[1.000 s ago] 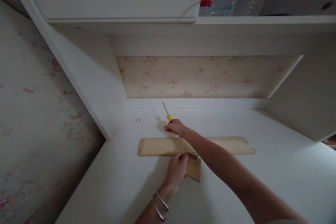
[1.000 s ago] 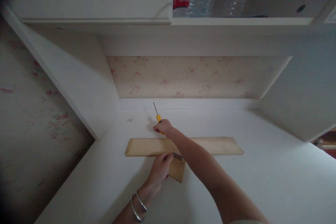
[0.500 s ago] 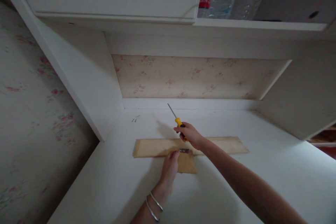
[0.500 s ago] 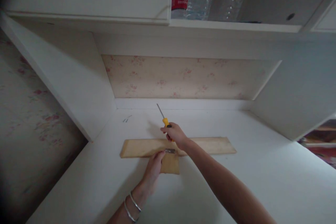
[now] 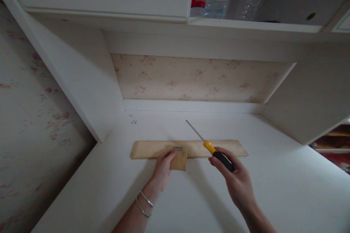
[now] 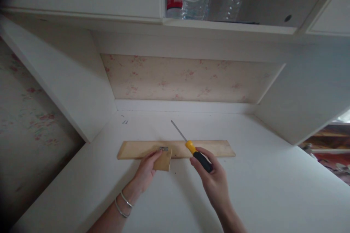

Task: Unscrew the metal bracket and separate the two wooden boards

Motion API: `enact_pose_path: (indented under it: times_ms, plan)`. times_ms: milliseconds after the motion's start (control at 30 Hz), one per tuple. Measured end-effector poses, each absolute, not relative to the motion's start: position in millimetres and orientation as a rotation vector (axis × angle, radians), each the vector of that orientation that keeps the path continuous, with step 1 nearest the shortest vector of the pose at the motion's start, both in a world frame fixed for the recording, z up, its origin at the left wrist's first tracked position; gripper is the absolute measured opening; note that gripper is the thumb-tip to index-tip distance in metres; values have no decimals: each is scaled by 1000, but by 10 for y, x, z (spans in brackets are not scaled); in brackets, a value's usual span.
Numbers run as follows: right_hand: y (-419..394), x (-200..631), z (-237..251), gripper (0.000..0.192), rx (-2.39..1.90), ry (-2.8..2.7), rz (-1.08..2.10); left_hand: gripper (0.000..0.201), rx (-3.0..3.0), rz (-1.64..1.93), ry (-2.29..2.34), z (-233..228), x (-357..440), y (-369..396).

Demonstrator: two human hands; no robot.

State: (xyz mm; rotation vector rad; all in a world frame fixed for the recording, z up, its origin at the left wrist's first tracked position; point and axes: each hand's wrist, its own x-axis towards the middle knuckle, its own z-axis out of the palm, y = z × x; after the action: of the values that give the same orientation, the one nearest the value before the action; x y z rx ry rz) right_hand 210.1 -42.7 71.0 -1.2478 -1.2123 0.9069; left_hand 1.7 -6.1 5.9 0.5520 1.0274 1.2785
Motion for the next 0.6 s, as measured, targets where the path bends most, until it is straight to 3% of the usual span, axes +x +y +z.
enact_pose_path:
  times_ms: [267,600]
  plan:
    - [-829,2276,733,32,-1021,-891,758,28,579,1298,1053,19,33,-53]
    - [-859,2071,674,31,-1159,-1003,659,26,978,1329,1241,-21,73,-111]
